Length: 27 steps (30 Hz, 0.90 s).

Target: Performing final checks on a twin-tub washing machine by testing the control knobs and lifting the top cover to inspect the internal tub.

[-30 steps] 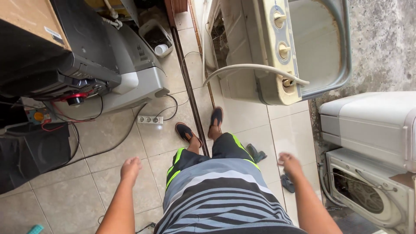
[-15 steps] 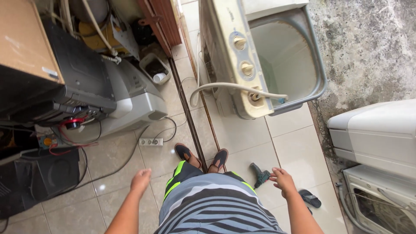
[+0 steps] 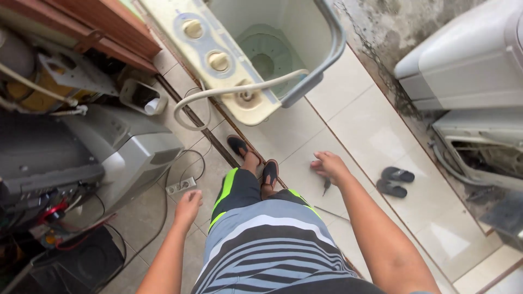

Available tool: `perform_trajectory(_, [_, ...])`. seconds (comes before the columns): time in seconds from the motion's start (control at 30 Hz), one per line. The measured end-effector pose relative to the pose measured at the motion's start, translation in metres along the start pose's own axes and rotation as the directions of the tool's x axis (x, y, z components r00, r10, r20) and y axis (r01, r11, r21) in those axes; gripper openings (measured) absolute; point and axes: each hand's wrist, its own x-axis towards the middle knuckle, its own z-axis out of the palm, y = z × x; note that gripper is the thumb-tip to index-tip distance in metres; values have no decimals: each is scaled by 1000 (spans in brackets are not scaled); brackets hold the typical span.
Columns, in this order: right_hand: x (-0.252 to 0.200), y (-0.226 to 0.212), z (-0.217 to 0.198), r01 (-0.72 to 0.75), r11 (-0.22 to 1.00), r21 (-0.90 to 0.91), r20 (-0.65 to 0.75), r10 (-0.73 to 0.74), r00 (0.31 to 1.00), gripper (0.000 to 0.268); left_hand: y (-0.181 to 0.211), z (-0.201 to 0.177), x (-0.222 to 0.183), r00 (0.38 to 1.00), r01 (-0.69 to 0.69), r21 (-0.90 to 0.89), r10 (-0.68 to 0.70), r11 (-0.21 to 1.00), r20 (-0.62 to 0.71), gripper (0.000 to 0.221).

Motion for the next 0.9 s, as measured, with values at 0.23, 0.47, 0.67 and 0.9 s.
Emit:
perform_trajectory(0.23, [5, -96, 44, 43, 935, 353, 150, -102, 983, 58, 179, 18, -25, 934, -242, -306, 306, 921, 183, 76])
perform_trajectory(0.47, [-42, -230, 86, 85, 810, 580, 58, -145, 988, 113, 265, 38, -23, 887, -231, -635, 427, 737, 173, 117])
perform_trajectory(0.67, [70, -202, 101, 110, 888, 446, -115, -65, 991, 92, 284, 63, -12, 920, -327, -714, 381, 619, -92, 113])
perform_trajectory(0.9, [93, -205, 82, 107, 897, 430, 9, -123, 992, 94, 292, 113, -14, 900, -399, -857, 317, 326, -298, 107])
